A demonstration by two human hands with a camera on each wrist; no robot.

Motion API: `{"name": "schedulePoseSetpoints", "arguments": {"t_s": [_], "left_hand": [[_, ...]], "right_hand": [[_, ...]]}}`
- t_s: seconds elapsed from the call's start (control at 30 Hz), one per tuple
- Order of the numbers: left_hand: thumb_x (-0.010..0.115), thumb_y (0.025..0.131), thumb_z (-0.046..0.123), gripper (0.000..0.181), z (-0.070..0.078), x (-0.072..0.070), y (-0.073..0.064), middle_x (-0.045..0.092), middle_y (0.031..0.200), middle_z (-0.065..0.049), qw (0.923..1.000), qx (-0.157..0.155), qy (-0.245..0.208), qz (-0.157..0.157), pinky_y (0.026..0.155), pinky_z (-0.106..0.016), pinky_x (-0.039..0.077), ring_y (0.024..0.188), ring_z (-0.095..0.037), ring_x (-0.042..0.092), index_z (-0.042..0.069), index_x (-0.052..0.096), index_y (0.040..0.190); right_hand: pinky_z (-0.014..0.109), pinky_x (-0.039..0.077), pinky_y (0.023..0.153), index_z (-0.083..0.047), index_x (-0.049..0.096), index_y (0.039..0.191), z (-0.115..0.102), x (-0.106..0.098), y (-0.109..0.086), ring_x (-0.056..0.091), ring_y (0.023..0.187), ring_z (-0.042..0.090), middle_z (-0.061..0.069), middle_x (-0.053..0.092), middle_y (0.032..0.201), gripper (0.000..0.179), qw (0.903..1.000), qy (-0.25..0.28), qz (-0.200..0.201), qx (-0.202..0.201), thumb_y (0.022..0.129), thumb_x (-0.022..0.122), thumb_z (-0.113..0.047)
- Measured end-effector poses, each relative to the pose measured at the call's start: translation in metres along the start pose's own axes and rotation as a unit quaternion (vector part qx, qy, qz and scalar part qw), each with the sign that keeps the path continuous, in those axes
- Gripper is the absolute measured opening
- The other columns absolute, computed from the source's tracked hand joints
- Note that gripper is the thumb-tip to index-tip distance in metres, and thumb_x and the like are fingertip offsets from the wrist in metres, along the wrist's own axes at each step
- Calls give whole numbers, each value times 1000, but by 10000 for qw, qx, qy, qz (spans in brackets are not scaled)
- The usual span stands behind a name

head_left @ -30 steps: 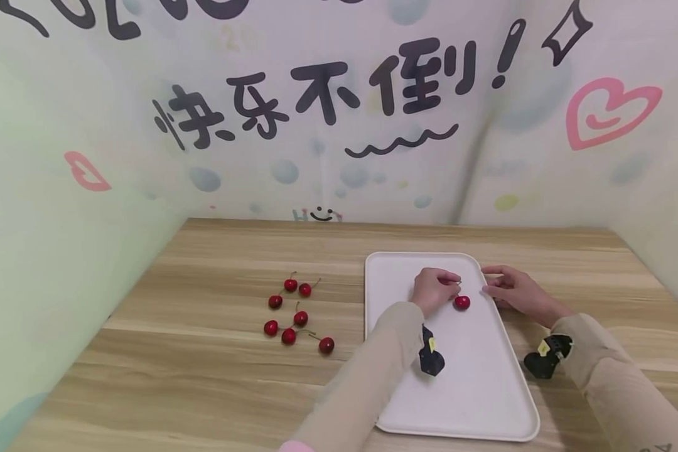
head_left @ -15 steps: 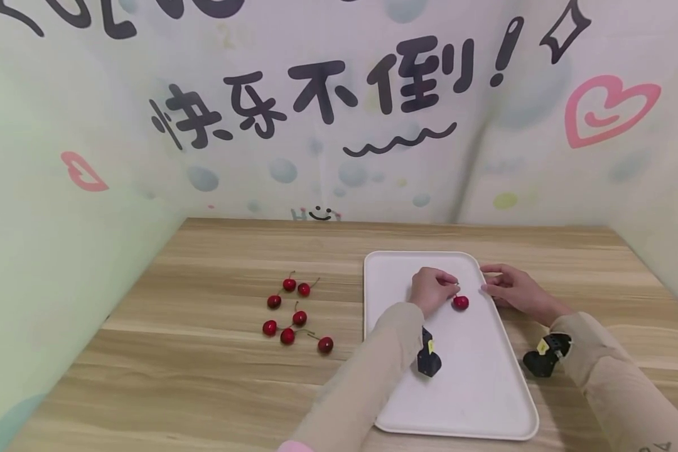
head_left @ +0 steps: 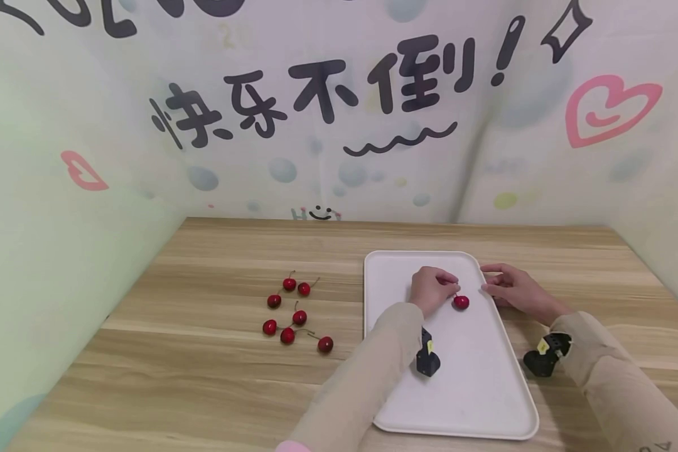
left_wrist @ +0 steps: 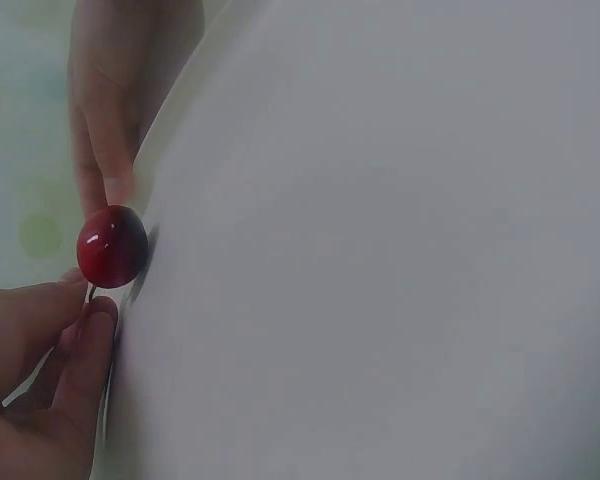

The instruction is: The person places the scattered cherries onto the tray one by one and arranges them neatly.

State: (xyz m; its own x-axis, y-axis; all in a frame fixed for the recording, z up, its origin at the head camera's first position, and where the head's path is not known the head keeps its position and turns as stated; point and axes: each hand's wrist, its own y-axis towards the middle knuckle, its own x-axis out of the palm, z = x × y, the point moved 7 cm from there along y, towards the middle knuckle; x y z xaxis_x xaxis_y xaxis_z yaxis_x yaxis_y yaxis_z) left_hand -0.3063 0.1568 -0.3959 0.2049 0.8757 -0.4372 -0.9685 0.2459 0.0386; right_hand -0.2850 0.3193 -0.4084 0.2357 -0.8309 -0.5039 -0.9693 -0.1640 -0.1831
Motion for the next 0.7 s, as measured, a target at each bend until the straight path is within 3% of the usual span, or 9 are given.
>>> {"name": "schedulePoseSetpoints", "arguments": {"t_s": [0.37,0.7], "left_hand": [[71,74,10,8,4,-5,-2,61,64,5,9999,20,102,-122,64,-13,39,61,0,51,8,71,82],[66,79,10,12,15,-25,-4,63,73,1,9964,203,407,-713,62,-13,39,67,-4,53,5,69,90]], "right_hand": [[31,48,76,5,28,131,1,0,0,56,89,21,23,50,107,58,10000,25,1,0,87,56,-21],[31,48,76,5,28,131,-1,1,0,56,88,20,22,49,106,57,10000,47,37,47,88,56,-19]]}}
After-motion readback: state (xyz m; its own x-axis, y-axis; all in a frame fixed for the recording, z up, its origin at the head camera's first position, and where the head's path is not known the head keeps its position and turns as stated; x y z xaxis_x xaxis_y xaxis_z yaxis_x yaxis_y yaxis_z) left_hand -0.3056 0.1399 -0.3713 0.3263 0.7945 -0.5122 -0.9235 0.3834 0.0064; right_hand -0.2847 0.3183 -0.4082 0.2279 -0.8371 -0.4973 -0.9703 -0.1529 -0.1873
